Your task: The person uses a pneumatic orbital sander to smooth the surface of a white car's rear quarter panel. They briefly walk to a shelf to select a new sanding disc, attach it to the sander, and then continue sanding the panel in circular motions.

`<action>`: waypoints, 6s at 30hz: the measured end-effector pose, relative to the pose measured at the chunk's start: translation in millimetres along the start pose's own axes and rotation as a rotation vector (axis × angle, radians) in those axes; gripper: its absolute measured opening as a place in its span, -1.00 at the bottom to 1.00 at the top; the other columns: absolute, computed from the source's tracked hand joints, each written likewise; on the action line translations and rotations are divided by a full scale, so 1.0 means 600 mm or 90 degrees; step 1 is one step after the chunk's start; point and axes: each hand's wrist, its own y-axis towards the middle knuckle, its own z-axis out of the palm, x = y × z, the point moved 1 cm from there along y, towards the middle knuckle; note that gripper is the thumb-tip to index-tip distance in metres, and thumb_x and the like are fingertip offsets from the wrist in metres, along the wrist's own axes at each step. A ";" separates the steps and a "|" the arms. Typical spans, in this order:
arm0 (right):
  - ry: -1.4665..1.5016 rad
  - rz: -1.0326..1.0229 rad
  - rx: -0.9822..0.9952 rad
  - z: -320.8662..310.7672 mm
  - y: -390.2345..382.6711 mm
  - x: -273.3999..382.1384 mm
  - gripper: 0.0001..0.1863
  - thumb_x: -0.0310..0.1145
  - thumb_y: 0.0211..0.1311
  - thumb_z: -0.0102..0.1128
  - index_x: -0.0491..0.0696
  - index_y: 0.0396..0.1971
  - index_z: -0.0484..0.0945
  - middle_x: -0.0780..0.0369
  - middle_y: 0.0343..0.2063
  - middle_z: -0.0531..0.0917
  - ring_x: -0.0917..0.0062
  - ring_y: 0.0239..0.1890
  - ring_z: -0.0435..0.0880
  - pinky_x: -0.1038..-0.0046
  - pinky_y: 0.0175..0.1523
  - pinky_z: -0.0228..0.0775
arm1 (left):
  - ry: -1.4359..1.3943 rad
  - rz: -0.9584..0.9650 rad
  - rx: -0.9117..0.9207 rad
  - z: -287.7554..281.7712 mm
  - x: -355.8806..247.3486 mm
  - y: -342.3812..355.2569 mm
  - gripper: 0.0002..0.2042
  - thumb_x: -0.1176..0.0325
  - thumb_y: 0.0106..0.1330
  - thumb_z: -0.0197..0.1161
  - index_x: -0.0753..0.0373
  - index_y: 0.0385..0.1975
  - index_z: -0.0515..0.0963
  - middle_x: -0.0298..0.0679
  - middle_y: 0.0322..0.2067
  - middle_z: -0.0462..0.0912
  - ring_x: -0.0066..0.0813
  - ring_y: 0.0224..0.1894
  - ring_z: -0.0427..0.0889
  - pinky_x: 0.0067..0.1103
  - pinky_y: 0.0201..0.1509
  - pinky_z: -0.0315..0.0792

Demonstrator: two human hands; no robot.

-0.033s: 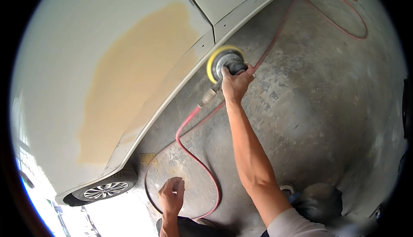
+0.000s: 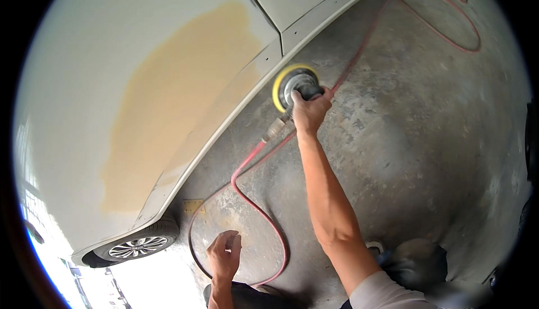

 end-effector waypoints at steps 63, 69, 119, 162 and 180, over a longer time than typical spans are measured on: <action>0.314 -0.033 -0.036 -0.067 -0.224 0.095 -0.28 -0.58 -0.12 0.56 -0.13 0.09 0.34 0.16 -0.03 0.50 0.41 0.01 0.54 0.38 0.16 0.43 | 1.011 0.744 -0.459 -0.533 -0.231 0.266 -0.33 -0.08 0.52 -0.16 0.24 0.48 0.11 0.11 0.47 0.11 0.14 0.50 0.13 0.12 0.50 -0.01; 0.277 -0.163 -0.017 -0.087 -0.219 0.127 -0.30 -0.60 -0.10 0.52 -0.13 0.08 0.32 0.20 -0.06 0.47 0.50 -0.03 0.52 0.42 0.12 0.44 | 0.951 0.753 -0.449 -0.557 -0.166 0.276 -0.31 -0.09 0.50 -0.10 0.24 0.48 0.11 0.09 0.46 0.15 0.13 0.50 0.13 0.10 0.50 0.00; 0.034 -0.639 0.267 -0.043 -0.443 0.384 -0.28 -0.55 -0.06 0.50 -0.08 0.13 0.32 0.12 0.09 0.47 0.26 0.14 0.49 0.23 0.27 0.34 | 0.398 0.397 -0.755 -0.572 -0.029 0.205 -0.26 0.05 0.48 0.02 0.48 0.46 0.01 0.28 0.47 -0.02 0.32 0.51 -0.06 0.02 0.53 -0.10; -0.105 -0.739 0.259 0.028 -0.429 0.617 -0.38 -0.36 0.01 0.49 -0.07 0.03 0.31 0.06 0.02 0.39 0.22 -0.32 0.67 0.30 -0.39 0.61 | -0.434 -0.004 0.108 -0.103 -0.217 0.006 -0.66 0.21 0.26 0.41 0.27 -0.27 0.41 -0.20 -0.55 0.51 -0.38 -0.53 0.50 -0.42 -0.39 0.42; -0.165 -0.671 0.217 -0.033 -0.343 0.579 -0.38 -0.32 0.04 0.49 -0.08 0.03 0.29 0.13 -0.07 0.41 0.43 -0.56 0.61 0.37 -0.43 0.56 | -0.404 0.031 0.186 -0.060 -0.219 -0.035 -0.68 0.23 0.27 0.43 0.24 -0.22 0.43 -0.41 -0.58 0.42 -0.62 -0.55 0.38 -0.55 -0.46 0.32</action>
